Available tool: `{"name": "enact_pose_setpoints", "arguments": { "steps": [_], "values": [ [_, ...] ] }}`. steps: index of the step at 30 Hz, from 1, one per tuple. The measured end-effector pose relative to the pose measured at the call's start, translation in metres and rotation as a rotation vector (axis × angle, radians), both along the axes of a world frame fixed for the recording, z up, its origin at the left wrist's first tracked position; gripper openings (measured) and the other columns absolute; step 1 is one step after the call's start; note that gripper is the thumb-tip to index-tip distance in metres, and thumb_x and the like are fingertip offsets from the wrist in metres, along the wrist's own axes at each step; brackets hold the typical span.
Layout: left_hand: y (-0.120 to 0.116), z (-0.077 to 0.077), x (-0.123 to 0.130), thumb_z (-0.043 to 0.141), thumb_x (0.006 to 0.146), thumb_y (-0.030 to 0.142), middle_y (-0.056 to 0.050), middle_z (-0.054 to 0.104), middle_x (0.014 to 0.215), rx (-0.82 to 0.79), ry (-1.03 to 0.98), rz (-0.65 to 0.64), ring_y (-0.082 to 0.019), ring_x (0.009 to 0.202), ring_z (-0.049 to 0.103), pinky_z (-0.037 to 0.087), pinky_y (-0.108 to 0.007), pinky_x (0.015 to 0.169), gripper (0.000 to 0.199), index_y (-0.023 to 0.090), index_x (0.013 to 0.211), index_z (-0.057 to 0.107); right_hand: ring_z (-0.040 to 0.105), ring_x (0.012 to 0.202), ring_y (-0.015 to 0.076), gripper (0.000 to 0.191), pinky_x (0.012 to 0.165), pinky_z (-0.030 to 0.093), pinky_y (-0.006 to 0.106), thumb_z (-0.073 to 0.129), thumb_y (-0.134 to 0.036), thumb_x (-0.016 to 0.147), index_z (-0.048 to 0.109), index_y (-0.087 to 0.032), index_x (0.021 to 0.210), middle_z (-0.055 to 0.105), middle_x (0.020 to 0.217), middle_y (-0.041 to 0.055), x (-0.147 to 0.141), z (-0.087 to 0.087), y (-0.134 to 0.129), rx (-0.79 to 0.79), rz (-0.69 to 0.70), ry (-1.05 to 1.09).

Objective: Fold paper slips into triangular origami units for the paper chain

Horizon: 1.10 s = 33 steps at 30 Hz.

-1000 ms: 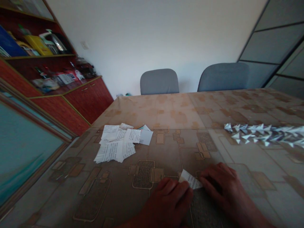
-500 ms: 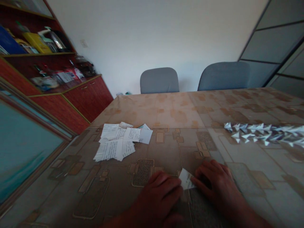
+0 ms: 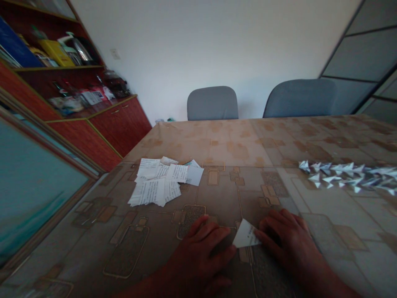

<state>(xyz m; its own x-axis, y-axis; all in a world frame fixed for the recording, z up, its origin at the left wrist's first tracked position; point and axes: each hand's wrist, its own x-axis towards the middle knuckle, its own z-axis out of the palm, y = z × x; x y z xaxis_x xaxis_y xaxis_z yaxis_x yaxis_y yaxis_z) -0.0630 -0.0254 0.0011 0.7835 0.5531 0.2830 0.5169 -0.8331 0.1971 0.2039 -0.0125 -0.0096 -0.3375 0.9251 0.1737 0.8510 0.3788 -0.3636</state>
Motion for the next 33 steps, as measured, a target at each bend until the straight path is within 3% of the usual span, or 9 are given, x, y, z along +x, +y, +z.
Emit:
{"name": "enact_pose_setpoints", "arguments": {
  "steps": [5, 10, 16, 19, 22, 27, 30, 33],
  "values": [
    [0.008, 0.004, 0.013, 0.055, 0.092, 0.041, -0.007, 0.061, 0.127, 0.076, -0.038, -0.095, -0.023, 0.117, 0.051, 0.017, -0.046, 0.116, 0.032, 0.014, 0.108, 0.062, 0.054, 0.075, 0.0233, 0.016, 0.072, 0.037, 0.039, 0.066, -0.024, 0.084, 0.056, -0.023, 0.071, 0.058, 0.072, -0.0004, -0.004, 0.001, 0.001, 0.029, -0.008, -0.008],
    [0.016, 0.002, 0.025, 0.059, 0.091, 0.039, -0.004, 0.067, 0.112, 0.087, -0.014, -0.115, -0.019, 0.108, 0.056, 0.016, -0.044, 0.116, 0.024, 0.016, 0.086, 0.061, 0.056, 0.075, 0.0242, 0.011, 0.071, 0.037, 0.038, 0.065, -0.018, 0.078, 0.056, -0.023, 0.079, 0.061, 0.075, 0.0002, -0.001, -0.003, -0.001, 0.099, -0.040, 0.007],
    [0.018, -0.004, 0.028, 0.058, 0.092, 0.036, -0.002, 0.068, 0.103, 0.145, -0.024, -0.118, -0.016, 0.101, 0.058, 0.018, -0.044, 0.115, 0.030, 0.015, 0.114, 0.057, 0.058, 0.079, 0.0238, 0.015, 0.073, 0.040, 0.038, 0.056, -0.017, 0.080, 0.054, -0.024, 0.093, 0.063, 0.083, 0.0024, 0.008, -0.014, -0.007, 0.177, -0.059, 0.100],
    [0.019, -0.007, 0.032, 0.055, 0.094, 0.028, 0.002, 0.068, 0.091, 0.158, -0.056, -0.065, -0.013, 0.093, 0.059, 0.018, -0.043, 0.116, 0.015, 0.018, 0.104, 0.060, 0.059, 0.083, 0.0250, 0.019, 0.074, 0.041, 0.039, 0.058, -0.019, 0.080, 0.054, -0.024, 0.098, 0.064, 0.087, 0.0035, 0.007, -0.014, -0.009, 0.192, -0.060, 0.098],
    [0.020, -0.008, 0.038, 0.055, 0.094, 0.021, 0.005, 0.064, 0.077, 0.150, -0.043, -0.021, -0.012, 0.082, 0.058, 0.022, -0.044, 0.114, 0.006, 0.020, 0.092, 0.061, 0.059, 0.084, 0.0252, 0.020, 0.073, 0.042, 0.038, 0.058, -0.016, 0.078, 0.055, -0.024, 0.096, 0.064, 0.089, 0.0043, 0.005, -0.010, -0.008, 0.166, -0.048, 0.095],
    [0.024, -0.010, 0.048, 0.054, 0.091, 0.014, 0.004, 0.056, 0.066, 0.208, -0.043, 0.026, -0.012, 0.069, 0.052, 0.032, -0.042, 0.108, 0.020, 0.019, 0.072, 0.055, 0.058, 0.077, 0.0214, 0.015, 0.069, 0.042, 0.034, 0.052, -0.009, 0.082, 0.057, -0.023, 0.082, 0.062, 0.080, 0.0026, 0.006, 0.003, -0.003, 0.083, 0.059, 0.120],
    [0.025, -0.010, 0.053, 0.052, 0.090, 0.012, 0.003, 0.055, 0.066, 0.238, -0.055, 0.044, -0.013, 0.067, 0.051, 0.039, -0.039, 0.102, 0.020, 0.018, 0.071, 0.055, 0.058, 0.084, 0.0219, 0.013, 0.075, 0.041, 0.035, 0.055, -0.012, 0.086, 0.060, -0.024, 0.086, 0.064, 0.089, 0.0034, 0.005, 0.010, -0.003, 0.098, 0.157, 0.150],
    [0.026, -0.008, 0.054, 0.049, 0.088, 0.010, 0.001, 0.055, 0.064, 0.253, -0.090, 0.027, -0.014, 0.063, 0.051, 0.046, -0.037, 0.092, 0.021, 0.018, 0.070, 0.055, 0.057, 0.088, 0.0224, 0.014, 0.080, 0.038, 0.037, 0.065, -0.014, 0.081, 0.062, -0.025, 0.089, 0.066, 0.092, 0.0018, 0.001, 0.014, -0.003, 0.136, 0.216, 0.169]
  ]
}}
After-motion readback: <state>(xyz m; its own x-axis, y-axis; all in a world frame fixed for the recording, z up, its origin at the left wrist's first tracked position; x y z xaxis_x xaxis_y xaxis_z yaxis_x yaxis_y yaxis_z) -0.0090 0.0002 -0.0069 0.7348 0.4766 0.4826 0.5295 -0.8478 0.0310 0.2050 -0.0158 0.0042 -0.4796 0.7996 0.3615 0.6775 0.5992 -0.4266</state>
